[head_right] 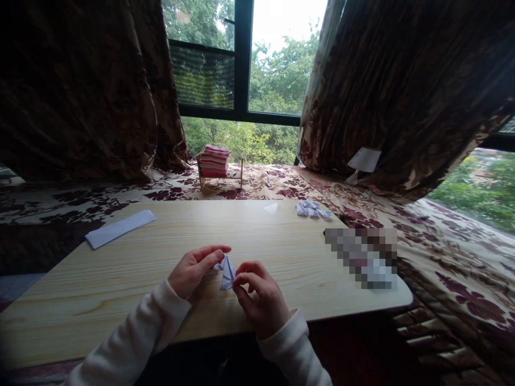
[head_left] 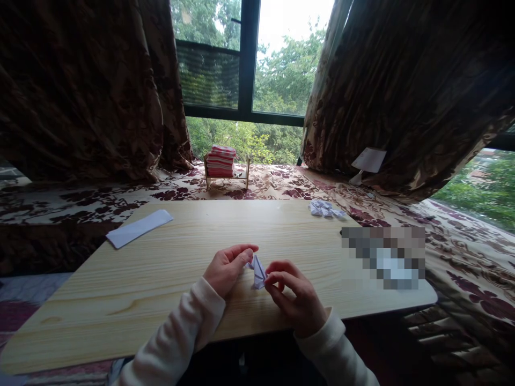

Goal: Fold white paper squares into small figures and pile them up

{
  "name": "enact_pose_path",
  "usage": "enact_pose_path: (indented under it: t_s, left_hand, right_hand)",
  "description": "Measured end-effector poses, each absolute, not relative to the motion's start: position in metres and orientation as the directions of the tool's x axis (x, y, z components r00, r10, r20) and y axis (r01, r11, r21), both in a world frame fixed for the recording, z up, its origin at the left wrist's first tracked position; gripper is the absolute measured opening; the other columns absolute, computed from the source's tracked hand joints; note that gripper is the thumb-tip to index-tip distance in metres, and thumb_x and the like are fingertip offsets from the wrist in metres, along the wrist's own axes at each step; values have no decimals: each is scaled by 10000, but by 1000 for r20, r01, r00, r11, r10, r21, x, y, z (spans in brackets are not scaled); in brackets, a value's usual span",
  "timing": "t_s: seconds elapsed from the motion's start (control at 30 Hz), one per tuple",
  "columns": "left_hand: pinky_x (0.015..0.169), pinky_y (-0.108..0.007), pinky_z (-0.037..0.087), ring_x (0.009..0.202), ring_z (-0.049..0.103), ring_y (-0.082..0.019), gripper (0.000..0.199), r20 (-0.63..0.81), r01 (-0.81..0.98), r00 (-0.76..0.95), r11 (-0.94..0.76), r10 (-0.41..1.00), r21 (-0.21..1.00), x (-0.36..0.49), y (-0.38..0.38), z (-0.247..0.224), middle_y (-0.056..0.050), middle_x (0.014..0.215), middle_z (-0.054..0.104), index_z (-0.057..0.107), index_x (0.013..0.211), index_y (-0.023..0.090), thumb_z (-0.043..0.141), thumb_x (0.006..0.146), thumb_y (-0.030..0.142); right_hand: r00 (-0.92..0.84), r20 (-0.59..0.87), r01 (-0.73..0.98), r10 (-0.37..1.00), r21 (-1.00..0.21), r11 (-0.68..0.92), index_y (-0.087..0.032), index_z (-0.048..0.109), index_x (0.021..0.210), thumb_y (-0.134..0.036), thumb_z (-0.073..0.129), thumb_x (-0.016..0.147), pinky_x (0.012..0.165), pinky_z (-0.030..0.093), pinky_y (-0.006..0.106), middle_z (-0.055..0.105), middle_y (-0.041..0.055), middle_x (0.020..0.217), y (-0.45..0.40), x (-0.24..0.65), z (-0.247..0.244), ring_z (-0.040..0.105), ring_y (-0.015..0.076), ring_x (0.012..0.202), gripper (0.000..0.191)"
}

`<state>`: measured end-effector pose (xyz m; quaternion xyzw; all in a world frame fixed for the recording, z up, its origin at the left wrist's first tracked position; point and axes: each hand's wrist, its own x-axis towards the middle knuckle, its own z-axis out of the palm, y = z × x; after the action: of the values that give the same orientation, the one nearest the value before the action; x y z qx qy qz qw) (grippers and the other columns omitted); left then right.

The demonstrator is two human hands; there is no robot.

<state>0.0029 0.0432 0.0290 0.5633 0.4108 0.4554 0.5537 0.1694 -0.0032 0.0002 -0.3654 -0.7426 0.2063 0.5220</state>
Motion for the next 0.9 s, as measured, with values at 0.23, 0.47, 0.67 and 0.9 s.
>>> enact_pose_path:
  t_s: [0.23,0.47,0.67,0.9]
  left_hand:
    - [749,-277,438,816,588,-183,308,128,75,108,-137,986,988,-5,36,20,-69,848,674,655,905,144,580,722,381]
    - [759,-314,450,791,599,-207,251,188,205,78,-200,979,958,4,27,12,-71,805,678,658,828,148,572,734,364]
    - [772,-307,448,792,600,-204,255,233,185,106,-250,967,950,6,24,18,-60,763,666,661,781,142,534,764,363]
    - [754,-302,450,771,596,-205,244,220,227,82,-233,972,946,8,22,19,-56,749,670,663,745,136,575,741,363]
  right_hand:
    - [-106,653,339,750,-685,645,-176,596,796,-104,521,776,546,470,253,563,65,879,-6,169,2,565,146,712,106]
    - [-95,710,443,697,-597,669,-181,593,844,-80,499,795,616,496,275,554,78,914,-11,169,1,565,174,821,147]
    - [-175,758,545,629,-458,703,-187,592,911,-59,502,794,725,502,305,566,84,942,-10,166,-3,559,178,873,195]
    - [-259,735,578,626,-402,711,-225,604,909,-44,462,800,724,488,326,586,79,935,-12,163,-2,559,190,855,255]
